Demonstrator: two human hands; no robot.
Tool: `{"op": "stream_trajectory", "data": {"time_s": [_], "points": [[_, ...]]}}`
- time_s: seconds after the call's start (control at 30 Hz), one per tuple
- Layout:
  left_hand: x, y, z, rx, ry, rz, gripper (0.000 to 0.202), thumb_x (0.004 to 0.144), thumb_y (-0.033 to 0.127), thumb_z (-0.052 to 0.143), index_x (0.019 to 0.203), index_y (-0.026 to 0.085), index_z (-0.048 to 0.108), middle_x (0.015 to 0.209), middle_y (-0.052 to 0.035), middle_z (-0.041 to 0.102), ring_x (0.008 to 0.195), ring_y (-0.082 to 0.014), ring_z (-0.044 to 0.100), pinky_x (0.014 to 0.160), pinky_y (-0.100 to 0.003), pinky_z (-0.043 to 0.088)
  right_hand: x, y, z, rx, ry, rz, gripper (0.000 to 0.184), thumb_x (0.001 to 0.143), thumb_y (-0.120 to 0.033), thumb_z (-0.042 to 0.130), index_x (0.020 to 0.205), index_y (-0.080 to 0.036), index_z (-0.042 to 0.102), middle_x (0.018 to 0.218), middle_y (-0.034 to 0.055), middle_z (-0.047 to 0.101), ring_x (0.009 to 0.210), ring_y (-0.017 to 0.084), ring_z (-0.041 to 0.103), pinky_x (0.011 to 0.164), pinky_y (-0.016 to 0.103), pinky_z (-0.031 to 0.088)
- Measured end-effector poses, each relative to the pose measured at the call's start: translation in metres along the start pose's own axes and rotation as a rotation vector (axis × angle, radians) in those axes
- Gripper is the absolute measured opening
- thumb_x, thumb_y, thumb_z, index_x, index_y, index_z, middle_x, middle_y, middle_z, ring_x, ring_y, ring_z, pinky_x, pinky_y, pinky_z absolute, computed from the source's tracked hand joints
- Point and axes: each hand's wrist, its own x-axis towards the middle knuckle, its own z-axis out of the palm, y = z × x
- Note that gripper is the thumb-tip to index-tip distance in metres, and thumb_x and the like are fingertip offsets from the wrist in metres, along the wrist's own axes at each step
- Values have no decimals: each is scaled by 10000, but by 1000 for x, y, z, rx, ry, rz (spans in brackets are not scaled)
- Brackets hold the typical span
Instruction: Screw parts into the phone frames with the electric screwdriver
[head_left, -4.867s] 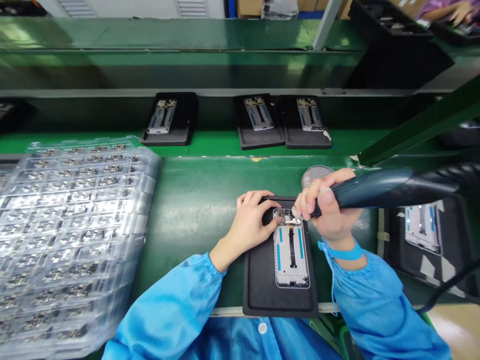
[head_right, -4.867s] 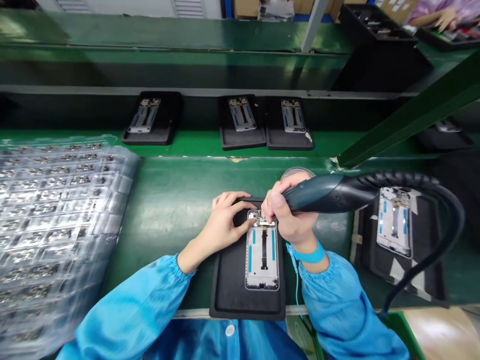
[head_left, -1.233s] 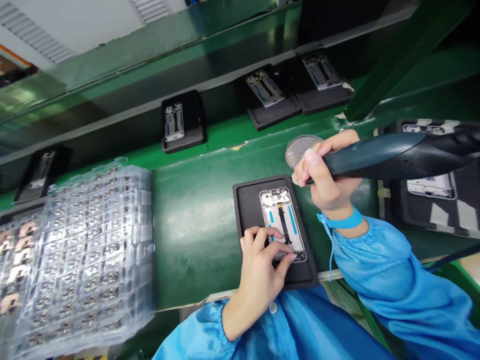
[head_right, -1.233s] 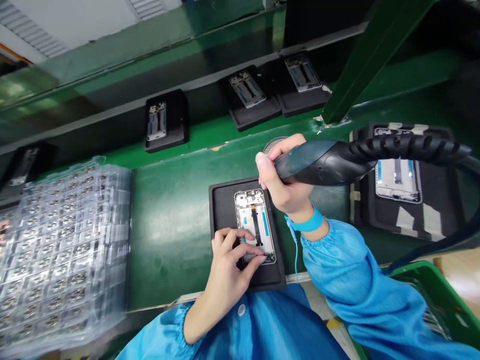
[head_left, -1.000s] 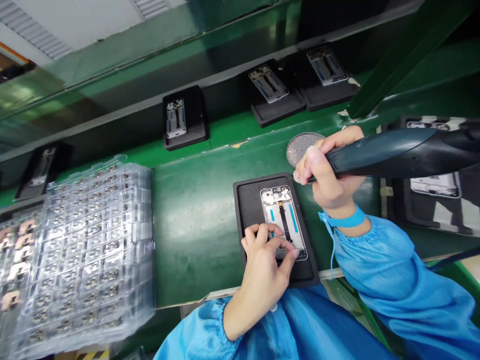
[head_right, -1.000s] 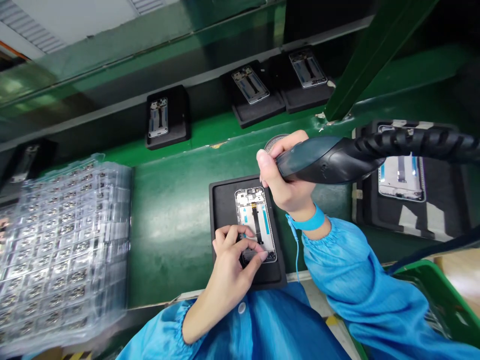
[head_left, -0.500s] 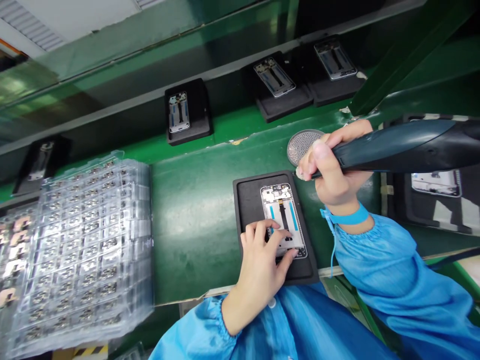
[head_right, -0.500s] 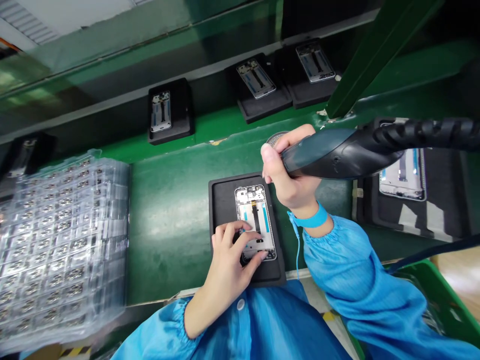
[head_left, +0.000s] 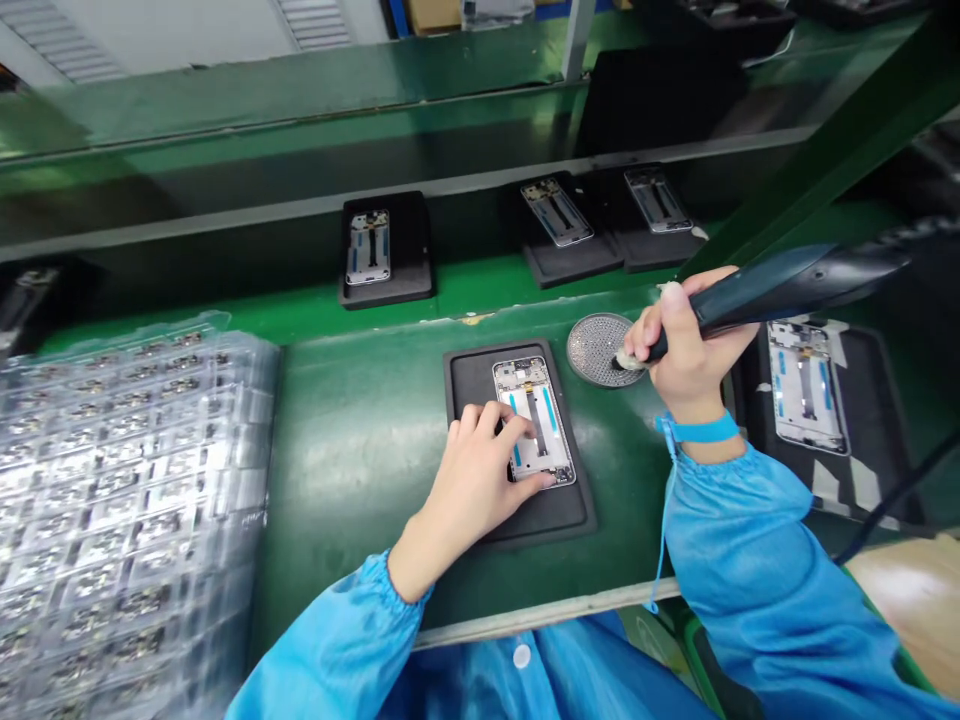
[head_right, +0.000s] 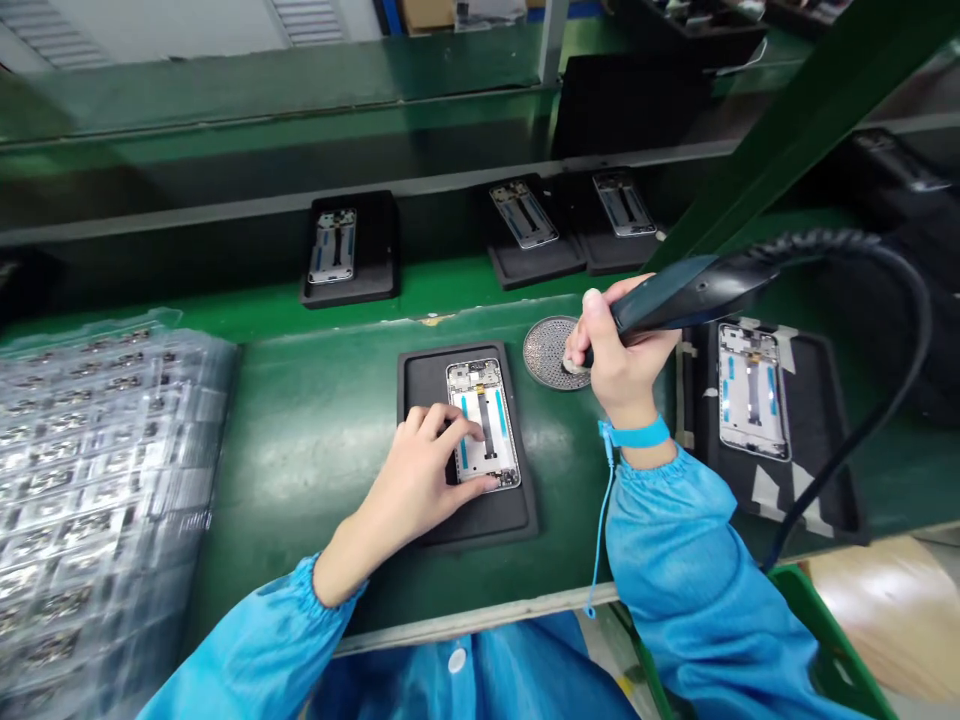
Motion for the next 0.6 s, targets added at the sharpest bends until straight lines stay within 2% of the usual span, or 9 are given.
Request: {"op": "stream_trajectory", "data": {"time_s": [0.1, 0.3, 0.6], "points": [[1, -4, -4, -15, -22, 14, 530, 945, 440, 1121, 1362, 305, 822, 1383, -94, 753, 1229, -360, 659, 1040, -510, 607, -1, 6, 0, 3, 7, -18, 478, 1023, -606, 1019, 1037, -338, 625, 604, -143, 532, 396, 140, 504, 419, 305, 492], [0, -3, 1, -38, 3, 5, 512, 926, 441, 1126, 1320, 305, 829, 1351, -88, 752, 1194, -352, 656, 1018, -505, 599, -1, 10, 2, -43, -8, -14, 501, 1031, -632, 1006, 1023, -338, 601, 601, -144, 519, 388, 139, 492, 414, 314, 473], [-1, 2, 1, -44, 15, -2, 529, 908, 422, 1140, 1319, 296, 832, 1360, -88, 754, 1190, -349, 653, 1029, -505, 595, -4, 1, 6, -56, 10, 39, 518, 1010, -620, 1018, 1001, -326, 592, 590, -136, 543, 387, 152, 513, 405, 314, 492]]}}
